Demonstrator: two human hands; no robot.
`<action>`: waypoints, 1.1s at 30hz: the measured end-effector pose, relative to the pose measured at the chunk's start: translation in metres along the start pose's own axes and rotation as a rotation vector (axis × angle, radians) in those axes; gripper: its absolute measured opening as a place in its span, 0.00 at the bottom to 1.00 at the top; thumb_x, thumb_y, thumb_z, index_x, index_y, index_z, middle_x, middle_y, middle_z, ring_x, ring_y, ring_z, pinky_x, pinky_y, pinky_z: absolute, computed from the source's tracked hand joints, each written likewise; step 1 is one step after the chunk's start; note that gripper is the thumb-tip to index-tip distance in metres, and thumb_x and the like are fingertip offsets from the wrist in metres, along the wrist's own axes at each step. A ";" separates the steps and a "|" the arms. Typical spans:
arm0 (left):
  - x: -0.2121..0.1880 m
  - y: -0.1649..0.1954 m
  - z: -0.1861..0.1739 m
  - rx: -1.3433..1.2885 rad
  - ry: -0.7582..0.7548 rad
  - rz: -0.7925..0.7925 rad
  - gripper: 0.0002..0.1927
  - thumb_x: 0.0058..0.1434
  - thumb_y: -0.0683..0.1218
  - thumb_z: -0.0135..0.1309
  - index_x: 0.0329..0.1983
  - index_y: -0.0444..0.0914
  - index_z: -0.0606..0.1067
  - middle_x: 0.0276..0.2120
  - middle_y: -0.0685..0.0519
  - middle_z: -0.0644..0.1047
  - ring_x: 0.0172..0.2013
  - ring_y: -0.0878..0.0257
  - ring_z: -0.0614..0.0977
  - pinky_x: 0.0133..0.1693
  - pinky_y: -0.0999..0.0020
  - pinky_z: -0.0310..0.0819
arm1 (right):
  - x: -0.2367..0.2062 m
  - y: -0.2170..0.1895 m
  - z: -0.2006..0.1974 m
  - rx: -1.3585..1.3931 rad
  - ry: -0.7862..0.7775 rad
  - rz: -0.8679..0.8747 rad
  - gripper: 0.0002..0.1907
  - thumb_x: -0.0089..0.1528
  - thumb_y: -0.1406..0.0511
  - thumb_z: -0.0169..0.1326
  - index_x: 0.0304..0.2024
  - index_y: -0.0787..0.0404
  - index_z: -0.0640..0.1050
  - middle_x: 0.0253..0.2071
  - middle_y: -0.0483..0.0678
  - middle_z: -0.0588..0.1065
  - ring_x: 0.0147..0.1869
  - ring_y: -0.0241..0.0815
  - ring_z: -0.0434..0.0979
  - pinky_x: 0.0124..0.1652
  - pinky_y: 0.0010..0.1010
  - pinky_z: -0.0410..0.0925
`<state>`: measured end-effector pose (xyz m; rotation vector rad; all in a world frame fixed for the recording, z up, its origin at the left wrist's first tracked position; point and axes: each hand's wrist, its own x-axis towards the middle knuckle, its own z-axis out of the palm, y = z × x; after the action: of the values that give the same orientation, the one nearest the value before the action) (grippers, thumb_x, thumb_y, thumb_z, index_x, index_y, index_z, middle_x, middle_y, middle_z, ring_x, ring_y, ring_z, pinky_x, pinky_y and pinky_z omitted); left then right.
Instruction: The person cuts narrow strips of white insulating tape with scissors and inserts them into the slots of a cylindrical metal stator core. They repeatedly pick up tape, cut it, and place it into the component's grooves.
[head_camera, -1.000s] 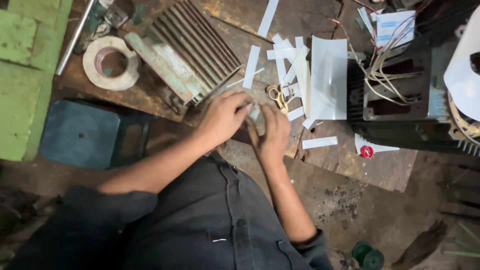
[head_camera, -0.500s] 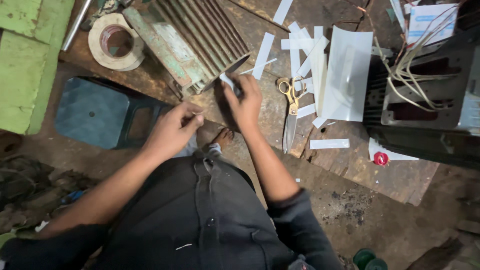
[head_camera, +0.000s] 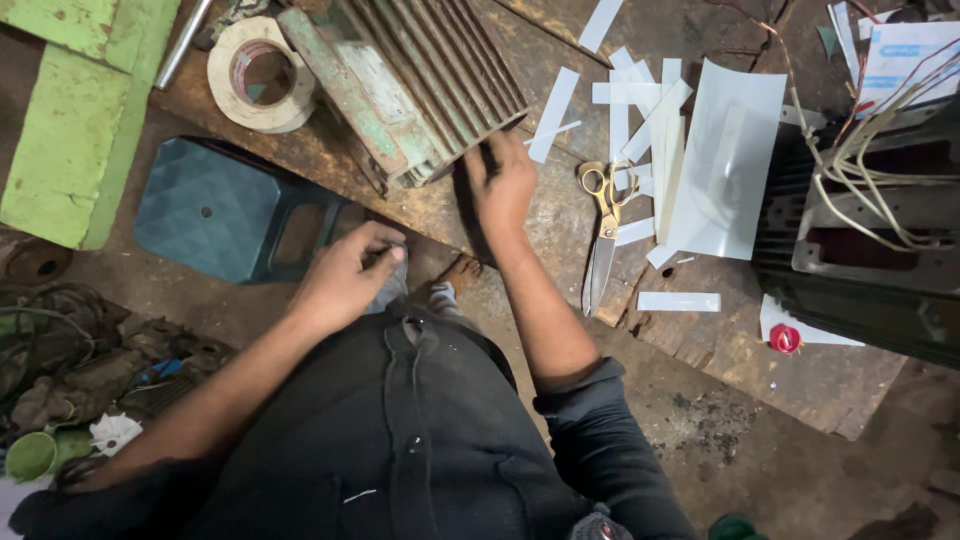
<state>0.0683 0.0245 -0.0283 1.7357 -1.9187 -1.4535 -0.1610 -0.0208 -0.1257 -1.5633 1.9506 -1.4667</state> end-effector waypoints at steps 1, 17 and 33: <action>0.001 -0.001 0.001 -0.006 -0.002 0.004 0.17 0.64 0.51 0.56 0.54 0.40 0.76 0.44 0.49 0.83 0.42 0.56 0.85 0.45 0.63 0.77 | 0.004 -0.003 0.001 0.000 0.011 0.022 0.15 0.58 0.67 0.64 0.45 0.66 0.78 0.40 0.59 0.77 0.45 0.62 0.78 0.45 0.43 0.71; 0.005 -0.017 -0.003 -0.032 0.027 0.085 0.16 0.65 0.51 0.57 0.52 0.40 0.77 0.43 0.48 0.83 0.44 0.57 0.86 0.46 0.63 0.78 | -0.002 -0.019 -0.022 -0.080 -0.109 -0.078 0.12 0.60 0.68 0.65 0.45 0.65 0.79 0.44 0.56 0.76 0.46 0.60 0.78 0.45 0.42 0.72; 0.041 -0.006 -0.055 -0.034 0.268 0.271 0.14 0.68 0.46 0.58 0.52 0.33 0.75 0.43 0.45 0.83 0.42 0.55 0.86 0.43 0.62 0.79 | -0.007 -0.011 -0.015 -0.052 -0.117 0.012 0.11 0.61 0.67 0.64 0.43 0.64 0.79 0.45 0.57 0.77 0.48 0.59 0.79 0.48 0.42 0.73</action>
<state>0.0974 -0.0380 -0.0236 1.4972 -1.8851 -1.0928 -0.1626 -0.0061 -0.1128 -1.6180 1.9427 -1.2985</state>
